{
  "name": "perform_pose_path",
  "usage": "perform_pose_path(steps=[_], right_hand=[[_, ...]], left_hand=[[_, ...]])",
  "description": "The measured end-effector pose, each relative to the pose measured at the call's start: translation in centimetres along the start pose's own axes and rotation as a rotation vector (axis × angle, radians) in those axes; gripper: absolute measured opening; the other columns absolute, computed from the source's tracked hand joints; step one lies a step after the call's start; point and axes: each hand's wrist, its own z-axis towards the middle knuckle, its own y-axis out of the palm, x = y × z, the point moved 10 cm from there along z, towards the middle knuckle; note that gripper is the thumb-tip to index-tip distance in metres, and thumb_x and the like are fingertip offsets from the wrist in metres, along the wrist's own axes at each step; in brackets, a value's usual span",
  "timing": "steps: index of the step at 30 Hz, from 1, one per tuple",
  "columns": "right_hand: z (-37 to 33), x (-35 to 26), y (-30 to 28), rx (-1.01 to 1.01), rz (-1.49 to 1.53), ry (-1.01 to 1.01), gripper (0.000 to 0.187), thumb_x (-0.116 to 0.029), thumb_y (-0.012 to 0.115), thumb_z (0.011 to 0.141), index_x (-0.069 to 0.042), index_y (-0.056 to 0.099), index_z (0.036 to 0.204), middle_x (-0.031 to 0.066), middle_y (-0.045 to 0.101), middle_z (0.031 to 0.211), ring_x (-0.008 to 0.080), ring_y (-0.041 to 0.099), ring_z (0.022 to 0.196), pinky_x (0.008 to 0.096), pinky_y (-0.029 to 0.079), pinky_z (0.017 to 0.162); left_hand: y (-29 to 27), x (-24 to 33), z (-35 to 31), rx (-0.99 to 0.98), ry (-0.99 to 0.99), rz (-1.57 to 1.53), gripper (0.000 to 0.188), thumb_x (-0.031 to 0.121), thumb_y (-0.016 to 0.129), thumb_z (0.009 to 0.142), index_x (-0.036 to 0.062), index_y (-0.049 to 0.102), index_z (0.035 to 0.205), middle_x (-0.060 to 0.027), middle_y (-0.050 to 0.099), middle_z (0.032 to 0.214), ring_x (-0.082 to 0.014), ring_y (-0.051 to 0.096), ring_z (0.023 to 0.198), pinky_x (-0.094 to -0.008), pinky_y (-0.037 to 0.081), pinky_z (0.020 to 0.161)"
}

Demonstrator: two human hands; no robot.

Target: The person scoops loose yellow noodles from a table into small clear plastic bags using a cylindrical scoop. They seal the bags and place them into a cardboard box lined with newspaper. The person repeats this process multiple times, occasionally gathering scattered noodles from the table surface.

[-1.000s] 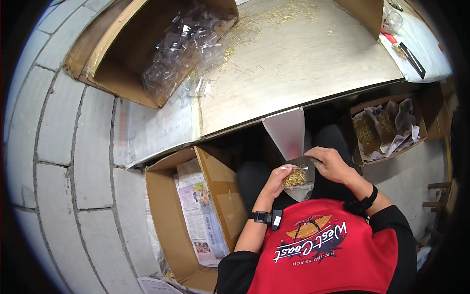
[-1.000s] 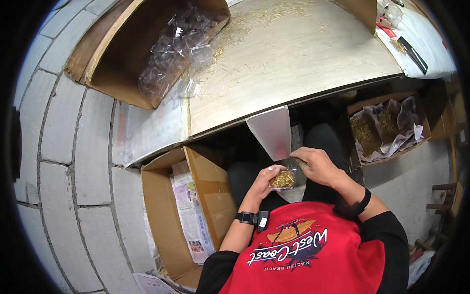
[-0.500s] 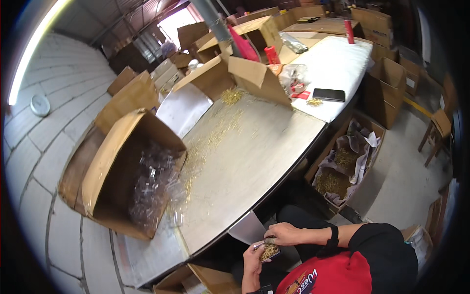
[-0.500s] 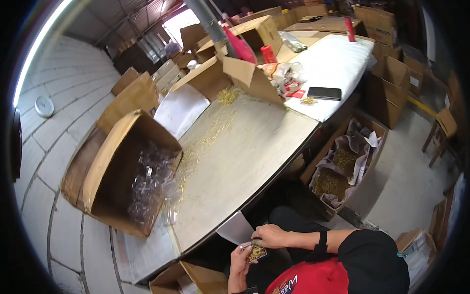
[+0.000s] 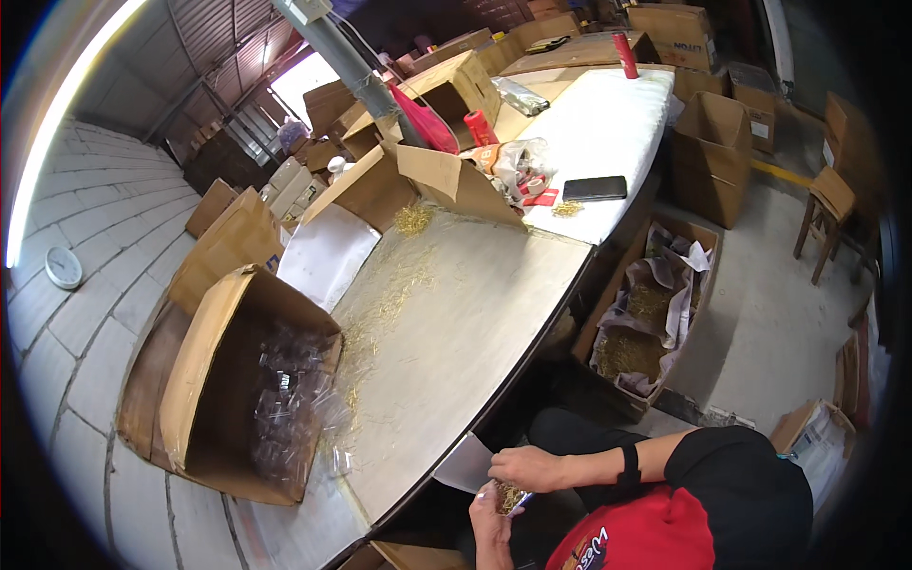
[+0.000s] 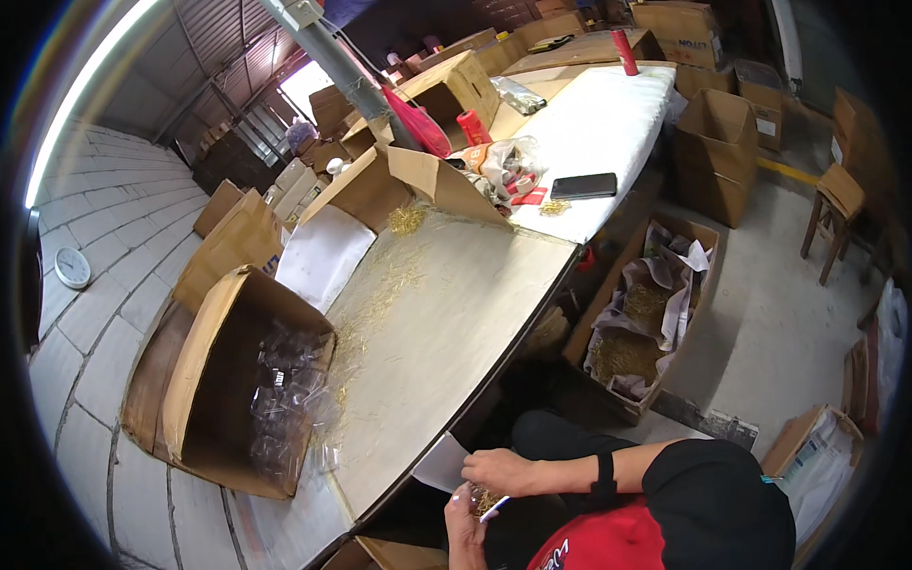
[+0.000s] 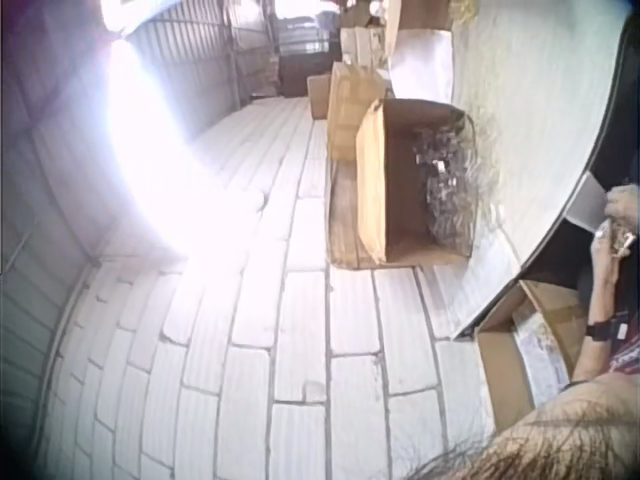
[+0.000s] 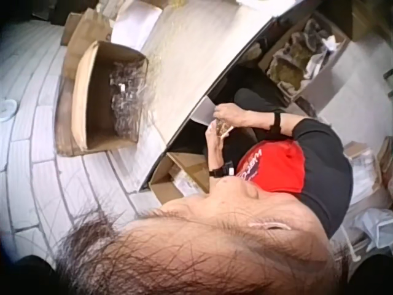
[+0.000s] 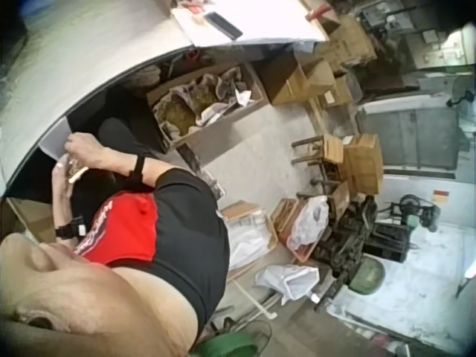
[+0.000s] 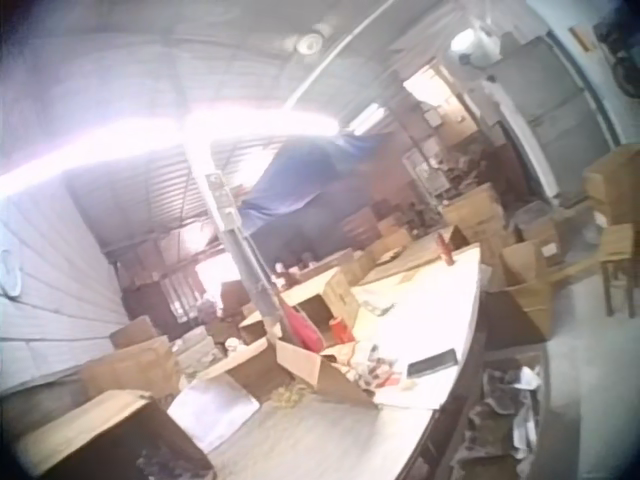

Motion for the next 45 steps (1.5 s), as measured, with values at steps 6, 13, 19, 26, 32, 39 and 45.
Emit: perform_pose_path(steps=[6,13,19,26,32,39,45], right_hand=[[-0.3,-4.1,0.7,0.047,0.067,-0.081,0.038,-0.009,0.056,0.078,0.002,0.051,0.114,0.0143,0.057,0.102,0.0299,0.057,0.096,0.0363,0.050,0.082],[-0.9,-3.6,-0.8,0.157,-0.016,-0.120,0.048,-0.010,0.054,0.081,0.007,0.046,0.124,0.0206,0.048,0.130,0.0323,0.045,0.123,0.0382,0.037,0.104],[-1.1,-3.7,-0.2,0.090,0.040,-0.158,0.047,-0.014,0.051,0.083,0.007,0.047,0.125,0.0237,0.045,0.134,0.0325,0.040,0.129,0.0398,0.031,0.109],[-0.5,-3.7,-0.2,0.034,0.000,-0.122,0.043,-0.012,0.054,0.081,0.006,0.053,0.119,0.0218,0.049,0.130,0.0315,0.043,0.127,0.0391,0.034,0.107],[-1.9,-1.4,-6.4,0.401,0.171,-0.060,0.045,-0.005,0.063,0.073,0.003,0.055,0.116,0.0186,0.055,0.122,0.0337,0.052,0.117,0.0412,0.043,0.099],[-3.4,-1.9,0.5,0.036,-0.040,-0.122,0.053,-0.031,0.049,0.091,0.005,0.043,0.130,0.0212,0.043,0.136,0.0331,0.036,0.132,0.0442,0.026,0.110],[-3.1,-2.2,1.7,-0.037,-0.073,-0.150,0.059,-0.035,0.049,0.091,0.005,0.039,0.133,0.0229,0.038,0.140,0.0336,0.035,0.133,0.0439,0.026,0.111]], left_hand=[[-1.1,-0.9,1.9,-0.057,0.043,-0.204,0.044,0.038,0.033,0.100,-0.0005,0.051,0.113,-0.0148,0.058,0.110,-0.0290,0.057,0.104,-0.0412,0.047,0.092],[0.8,2.4,0.4,0.033,0.159,-0.327,0.043,0.032,0.033,0.101,-0.0046,0.049,0.118,-0.0160,0.057,0.117,-0.0263,0.057,0.106,-0.0373,0.047,0.092],[1.6,2.1,0.6,-0.002,0.166,-0.245,0.041,0.031,0.033,0.101,-0.0016,0.047,0.122,-0.0151,0.054,0.121,-0.0268,0.054,0.111,-0.0383,0.044,0.097],[1.4,0.6,1.6,-0.104,0.127,-0.393,0.042,0.034,0.034,0.100,0.0032,0.046,0.125,-0.0131,0.052,0.124,-0.0263,0.050,0.117,-0.0406,0.040,0.102],[1.1,0.8,0.8,0.022,0.112,-0.285,0.038,0.029,0.041,0.098,0.0005,0.049,0.122,-0.0139,0.055,0.119,-0.0264,0.056,0.109,-0.0400,0.048,0.092],[0.7,0.1,1.6,0.066,0.191,-0.206,0.034,0.019,0.041,0.095,-0.0068,0.053,0.115,-0.0148,0.059,0.112,-0.0238,0.060,0.102,-0.0352,0.049,0.089],[0.5,0.6,1.3,0.056,0.189,-0.260,0.034,0.016,0.040,0.093,-0.0070,0.054,0.114,-0.0150,0.060,0.112,-0.0241,0.059,0.103,-0.0355,0.047,0.092]])
